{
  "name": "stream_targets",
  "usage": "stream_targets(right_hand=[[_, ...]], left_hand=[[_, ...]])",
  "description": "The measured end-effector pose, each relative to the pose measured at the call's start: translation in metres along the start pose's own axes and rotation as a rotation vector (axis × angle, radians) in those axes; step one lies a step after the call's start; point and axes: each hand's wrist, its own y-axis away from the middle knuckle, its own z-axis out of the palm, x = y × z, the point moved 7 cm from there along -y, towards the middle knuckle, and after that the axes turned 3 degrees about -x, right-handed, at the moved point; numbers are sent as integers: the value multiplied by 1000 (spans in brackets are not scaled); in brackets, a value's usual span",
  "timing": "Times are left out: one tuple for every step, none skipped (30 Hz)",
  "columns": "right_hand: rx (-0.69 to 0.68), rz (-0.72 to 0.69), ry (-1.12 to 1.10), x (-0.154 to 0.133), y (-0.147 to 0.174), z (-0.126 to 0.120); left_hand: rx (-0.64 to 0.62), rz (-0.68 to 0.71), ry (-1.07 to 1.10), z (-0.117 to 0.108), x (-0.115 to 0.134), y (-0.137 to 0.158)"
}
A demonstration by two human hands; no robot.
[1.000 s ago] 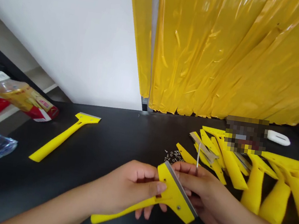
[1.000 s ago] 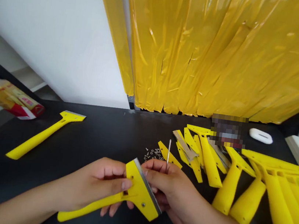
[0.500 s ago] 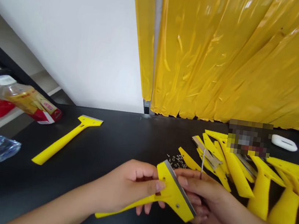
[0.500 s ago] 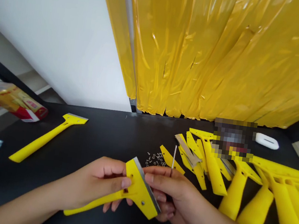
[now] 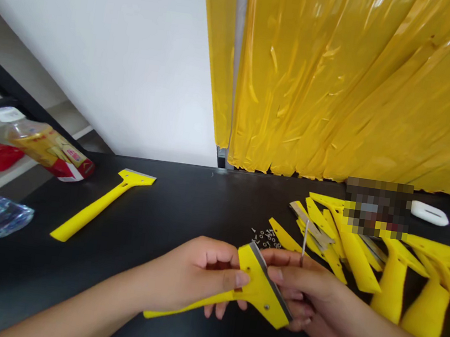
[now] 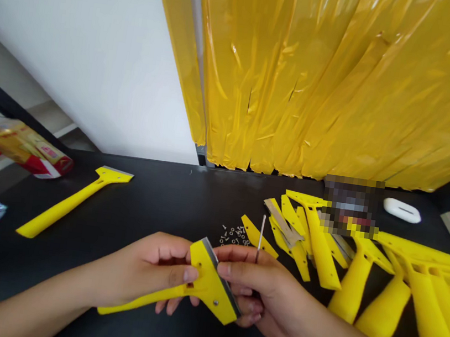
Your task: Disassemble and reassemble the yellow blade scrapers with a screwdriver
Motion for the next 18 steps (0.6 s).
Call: stream_targets(right_hand=[[-17,5,0,0,0,2],[-35,12,0,0,0,3],[-54,19,2,0,-1,5],[-66,23,6,0,-1,6],[-72,23,12,0,-1,6],[-76,19,20,0,-1,7],[-73,9,30,-1,-2,7],[-65,-2,41,-1,-2,6],[-54,-15,53,-2,-2,6],[-44,-25,62,-3,-2,5],[-39,-30,69,-3,-2,4],[-35,-32,73,-3,-2,4],[-37,-31,75,-4,-1,4],[-40,-29,74,-4,-1,4],[-43,-27,72,-4,-1,4],[-45,-27,70,-4,-1,4],[-44,-29,67,-4,-1,4],[-43,-31,65,-4,-2,4]], left_hand=[[-8,-2,-6,0,0,0],[-16,-6,-11,1,0,0],[-26,-11,-16,1,-1,1],[-36,-16,-21,2,-1,1],[-44,-20,-25,2,-1,1],[-47,-22,-27,2,-1,1],[-46,-22,-27,2,-1,1],[-43,-21,-24,1,-1,1],[-36,-17,-19,1,-1,1],[-28,-15,-12,0,0,1],[-22,-15,-5,-1,0,1],[-20,-17,1,-1,0,0],[-21,-20,6,-1,0,0],[-23,-24,9,-2,0,0],[-25,-28,13,-2,0,0],[-27,-31,19,-2,-1,0],[-30,-36,28,-3,-1,0],[-38,-42,42,-2,-3,-1]])
